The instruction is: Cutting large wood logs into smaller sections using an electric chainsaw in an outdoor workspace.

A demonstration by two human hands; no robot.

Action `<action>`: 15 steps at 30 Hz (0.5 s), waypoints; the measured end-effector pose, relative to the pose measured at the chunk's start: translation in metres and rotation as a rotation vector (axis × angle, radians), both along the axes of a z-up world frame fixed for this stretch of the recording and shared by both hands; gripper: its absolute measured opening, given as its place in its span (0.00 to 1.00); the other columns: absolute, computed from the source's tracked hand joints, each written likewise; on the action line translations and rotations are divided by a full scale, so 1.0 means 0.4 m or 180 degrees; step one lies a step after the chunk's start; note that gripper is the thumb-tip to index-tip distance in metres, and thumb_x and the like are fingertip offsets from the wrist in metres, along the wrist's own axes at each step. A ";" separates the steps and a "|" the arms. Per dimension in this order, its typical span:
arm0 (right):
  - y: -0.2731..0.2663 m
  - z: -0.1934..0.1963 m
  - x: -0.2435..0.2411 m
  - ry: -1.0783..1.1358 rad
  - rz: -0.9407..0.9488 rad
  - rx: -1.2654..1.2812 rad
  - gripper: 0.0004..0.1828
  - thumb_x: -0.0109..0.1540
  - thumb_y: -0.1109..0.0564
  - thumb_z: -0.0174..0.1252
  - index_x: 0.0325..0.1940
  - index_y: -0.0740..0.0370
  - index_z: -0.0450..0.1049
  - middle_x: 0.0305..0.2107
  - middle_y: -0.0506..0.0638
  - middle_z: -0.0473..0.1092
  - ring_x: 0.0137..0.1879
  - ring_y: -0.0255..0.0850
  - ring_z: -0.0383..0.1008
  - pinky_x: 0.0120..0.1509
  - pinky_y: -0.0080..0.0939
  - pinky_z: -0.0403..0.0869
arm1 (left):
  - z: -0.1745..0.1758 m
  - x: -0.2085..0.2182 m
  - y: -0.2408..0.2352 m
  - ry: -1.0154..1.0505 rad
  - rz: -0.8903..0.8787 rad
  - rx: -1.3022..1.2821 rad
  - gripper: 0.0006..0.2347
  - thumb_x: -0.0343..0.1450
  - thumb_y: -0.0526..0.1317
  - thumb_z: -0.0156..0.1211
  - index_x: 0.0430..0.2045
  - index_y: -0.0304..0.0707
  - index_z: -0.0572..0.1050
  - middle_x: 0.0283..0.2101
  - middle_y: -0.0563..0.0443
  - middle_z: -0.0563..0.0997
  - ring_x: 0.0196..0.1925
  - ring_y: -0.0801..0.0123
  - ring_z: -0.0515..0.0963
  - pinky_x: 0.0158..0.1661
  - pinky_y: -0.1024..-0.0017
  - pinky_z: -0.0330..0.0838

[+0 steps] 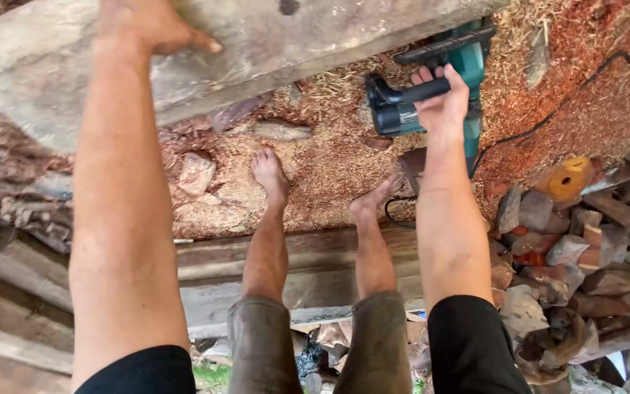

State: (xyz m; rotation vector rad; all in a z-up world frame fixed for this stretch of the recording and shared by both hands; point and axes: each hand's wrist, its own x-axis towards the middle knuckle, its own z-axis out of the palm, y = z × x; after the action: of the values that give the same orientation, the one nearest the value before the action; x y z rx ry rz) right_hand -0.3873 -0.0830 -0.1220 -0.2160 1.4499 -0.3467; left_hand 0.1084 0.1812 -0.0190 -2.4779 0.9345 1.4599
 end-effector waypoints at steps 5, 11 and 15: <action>-0.029 -0.048 0.001 0.0177 -0.0975 0.0101 0.19 0.61 0.41 0.59 0.34 0.59 0.69 0.30 0.50 0.70 0.43 0.48 0.72 0.55 0.53 0.73 | -0.031 -0.018 0.026 0.0139 0.0149 0.0021 0.38 0.52 0.63 0.82 0.47 0.34 0.80 0.47 0.33 0.81 0.51 0.40 0.79 0.52 0.49 0.70; 0.106 0.281 -0.084 0.0085 -0.1269 -0.0425 0.16 0.64 0.50 0.58 0.25 0.52 0.62 0.16 0.40 0.56 0.23 0.35 0.56 0.33 0.40 0.61 | -0.009 -0.150 0.041 -0.0463 -0.0445 0.0129 0.60 0.46 0.69 0.79 0.68 0.30 0.58 0.69 0.29 0.62 0.73 0.44 0.57 0.69 0.46 0.44; 0.290 0.615 -0.109 0.0342 -0.1388 -0.0969 0.11 0.67 0.51 0.52 0.31 0.52 0.65 0.22 0.40 0.60 0.30 0.34 0.61 0.39 0.42 0.65 | 0.040 -0.351 0.100 -0.0653 0.0187 0.0258 0.61 0.55 0.60 0.75 0.75 0.34 0.35 0.79 0.36 0.37 0.80 0.46 0.32 0.73 0.48 0.26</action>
State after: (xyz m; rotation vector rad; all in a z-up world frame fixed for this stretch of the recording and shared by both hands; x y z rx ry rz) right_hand -0.4308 0.0332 0.1239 -0.1628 1.5419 -0.9257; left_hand -0.0318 0.2213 -0.0029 -2.5546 0.7556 1.2034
